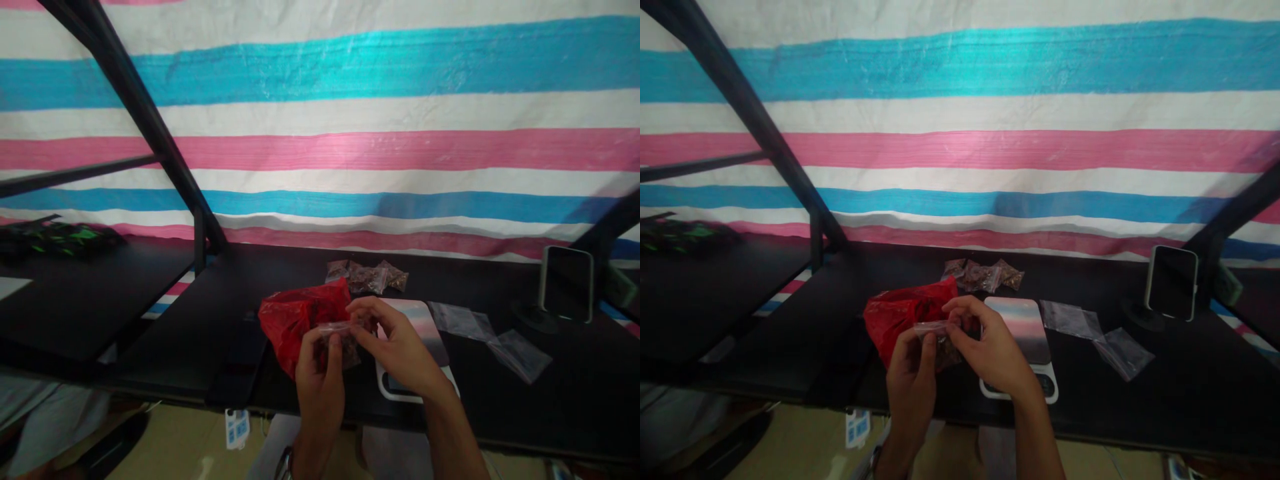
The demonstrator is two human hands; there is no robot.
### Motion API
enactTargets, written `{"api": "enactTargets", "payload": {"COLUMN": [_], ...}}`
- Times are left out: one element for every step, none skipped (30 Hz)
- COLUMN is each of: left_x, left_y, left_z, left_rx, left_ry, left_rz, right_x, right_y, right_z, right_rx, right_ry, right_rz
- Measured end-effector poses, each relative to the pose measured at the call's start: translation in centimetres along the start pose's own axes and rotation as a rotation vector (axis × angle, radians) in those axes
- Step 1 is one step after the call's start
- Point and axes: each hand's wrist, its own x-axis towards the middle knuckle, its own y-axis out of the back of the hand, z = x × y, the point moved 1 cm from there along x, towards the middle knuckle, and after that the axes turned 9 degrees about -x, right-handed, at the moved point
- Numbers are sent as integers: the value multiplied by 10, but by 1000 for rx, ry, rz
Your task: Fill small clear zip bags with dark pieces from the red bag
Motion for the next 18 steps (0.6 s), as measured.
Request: {"api": "enactTargets", "payload": {"left_x": [-1,-1,-1,0,1,2,3,4,5,6,7,7,7,7,6,6,6,6], "left_y": [1,2,2,3,4,5,7,8,9,10,11,12,12,11,11,10,10,9], "left_z": [0,1,1,2,3,4,4,5,5,5,5,4,4,5,5,6,7,9], "left_rx": [8,13,15,17,19,23,29,37,40,39,35,28,19,8,0,-6,-8,-7], "left_ry": [-3,-5,-4,-3,-5,-8,-11,-13,-14,-14,-14,-14,-19,-23,-26,-30,-35,-41], "left_rz": [-2,-5,-8,-10,-9,-7,-3,-4,-11,-23,-37,-53,-59,-58,-47,-41,-41,-40], "right_x": [1,1,1,1,1,0,0,-1,-1,-1,-1,-1,0,0,0,0,0,0], "right_y": [-2,-4,-5,-7,-8,-8,-9,-10,-11,-12,-13,-14,-15,-16,-17,-18,-18,-19], "right_z": [-1,-1,-1,-1,-1,-2,-2,-1,-1,-1,-1,0,0,0,0,0,-1,-1], "right_rx": [3,11,24,37,47,51,51,49,48,49,52,54,55,55,55,56,57,56], "right_ry": [-2,-4,-5,-6,-8,-8,-4,1,8,13,14,12,8,4,2,2,3,5], "right_rz": [3,4,4,3,1,-4,-12,-23,-39,-56,-67,-70,-67,-59,-51,-46,-46,-47]}}
